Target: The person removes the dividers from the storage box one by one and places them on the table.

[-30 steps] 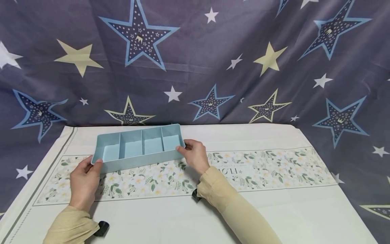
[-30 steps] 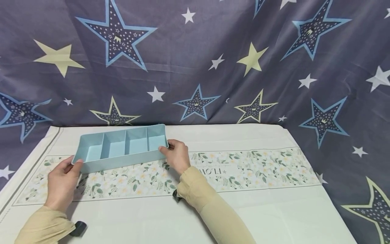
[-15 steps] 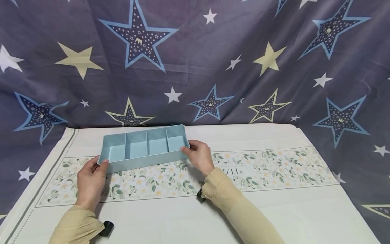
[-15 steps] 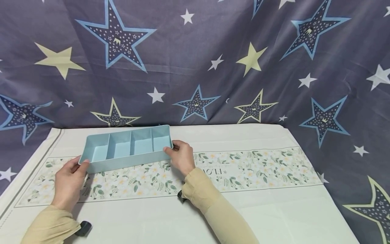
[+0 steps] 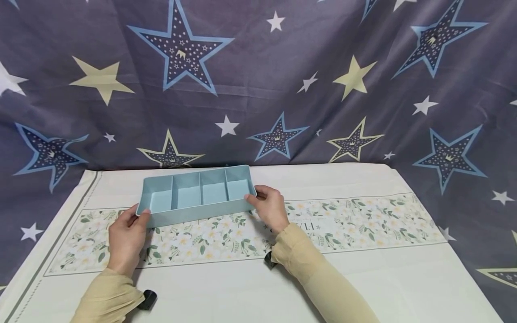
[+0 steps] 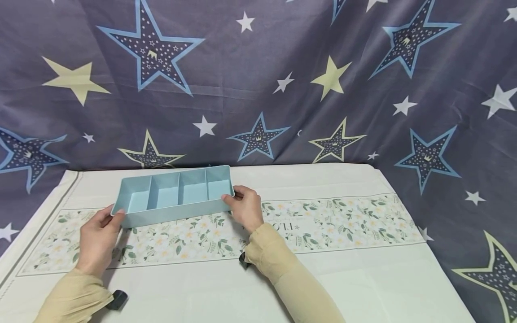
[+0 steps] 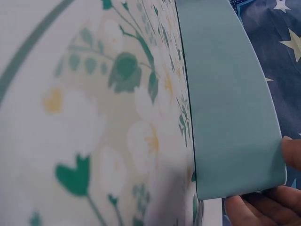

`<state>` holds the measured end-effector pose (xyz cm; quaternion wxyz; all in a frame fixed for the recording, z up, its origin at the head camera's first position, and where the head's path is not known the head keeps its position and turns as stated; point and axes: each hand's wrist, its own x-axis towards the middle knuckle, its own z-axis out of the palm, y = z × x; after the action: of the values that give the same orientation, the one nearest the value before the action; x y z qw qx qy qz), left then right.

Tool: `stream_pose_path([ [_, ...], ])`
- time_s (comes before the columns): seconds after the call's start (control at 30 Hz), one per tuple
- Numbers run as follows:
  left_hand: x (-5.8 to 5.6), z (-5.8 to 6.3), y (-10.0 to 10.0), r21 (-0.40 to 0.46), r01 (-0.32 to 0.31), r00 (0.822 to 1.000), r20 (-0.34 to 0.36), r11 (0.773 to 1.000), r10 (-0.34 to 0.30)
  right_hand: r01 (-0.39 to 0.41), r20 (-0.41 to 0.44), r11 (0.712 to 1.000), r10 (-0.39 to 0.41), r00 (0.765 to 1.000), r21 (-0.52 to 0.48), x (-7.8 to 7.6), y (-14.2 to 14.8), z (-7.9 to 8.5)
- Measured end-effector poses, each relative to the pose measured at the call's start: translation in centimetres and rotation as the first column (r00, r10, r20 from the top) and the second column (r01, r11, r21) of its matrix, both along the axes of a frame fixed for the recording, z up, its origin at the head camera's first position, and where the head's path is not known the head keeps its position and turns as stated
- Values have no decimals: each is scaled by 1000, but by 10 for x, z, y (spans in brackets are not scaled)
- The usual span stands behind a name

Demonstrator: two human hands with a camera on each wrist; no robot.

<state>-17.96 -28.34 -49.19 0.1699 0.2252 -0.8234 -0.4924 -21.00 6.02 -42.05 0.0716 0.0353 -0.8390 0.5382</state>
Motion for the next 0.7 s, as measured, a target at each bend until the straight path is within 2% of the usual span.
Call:
stream_pose_path([
  [0.27, -4, -2, 5, 14, 23, 1000, -12, 1000, -23, 22, 6, 1000, -22, 1000, -9, 1, 6, -1],
  [0.7, -6, -1, 19, 15, 16, 999, -33, 1000, -16, 51, 8, 999, -51, 999, -5, 3, 17, -2],
])
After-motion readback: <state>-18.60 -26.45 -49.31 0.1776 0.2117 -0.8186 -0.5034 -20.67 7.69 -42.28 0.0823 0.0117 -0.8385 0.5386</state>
